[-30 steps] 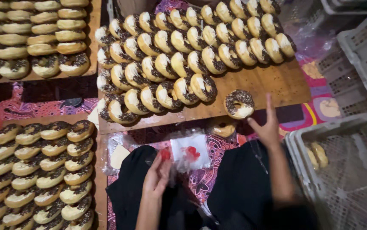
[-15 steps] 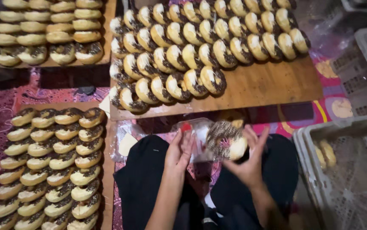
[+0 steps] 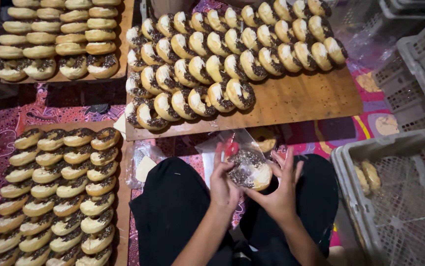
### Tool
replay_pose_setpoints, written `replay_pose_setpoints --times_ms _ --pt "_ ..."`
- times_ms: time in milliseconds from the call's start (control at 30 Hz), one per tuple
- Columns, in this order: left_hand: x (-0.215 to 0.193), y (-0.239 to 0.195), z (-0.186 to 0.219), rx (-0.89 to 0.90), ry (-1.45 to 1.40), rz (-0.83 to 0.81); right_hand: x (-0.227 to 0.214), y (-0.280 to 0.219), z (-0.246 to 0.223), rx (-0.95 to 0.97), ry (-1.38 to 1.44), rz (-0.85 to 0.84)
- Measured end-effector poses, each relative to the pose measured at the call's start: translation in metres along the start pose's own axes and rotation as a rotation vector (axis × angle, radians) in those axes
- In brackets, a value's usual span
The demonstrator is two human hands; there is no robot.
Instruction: The person sits on the floor and repeatedly picks up ring-shaped pastries from a wooden board, places each into a small clear plastic bag, and sets the bagged pastry into a nearby crate. The person handles the pastries one at a time throughout the clip.
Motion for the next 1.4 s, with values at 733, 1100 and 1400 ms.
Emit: replay_pose_setpoints --times_ms 733,1100,1400 --pt "-0.086 0.02 -0.027 -0.319 0.144 -0.21 -0.016 0.015 -0.007 -0.392 -0.224 -0.056" --pt "-0.051 -0.017 0.02 0.186 0.821 -0.273 -0.032 0.034 -0.032 -0.133 -0.154 -0.242" --pt "0.003 -0.068 0.053 0.25 1.646 -0.851 -0.038 0.027 -0.041 -0.777 -0.52 -0.45"
Point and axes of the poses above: each hand's wrist, its own y-axis towards the middle knuckle, its own x-axis out of the palm, z = x × y, the point moved 3 cm from there along y, towards the middle knuckle, and after that the axes turned 9 degrees about x, right-handed, at the moved point
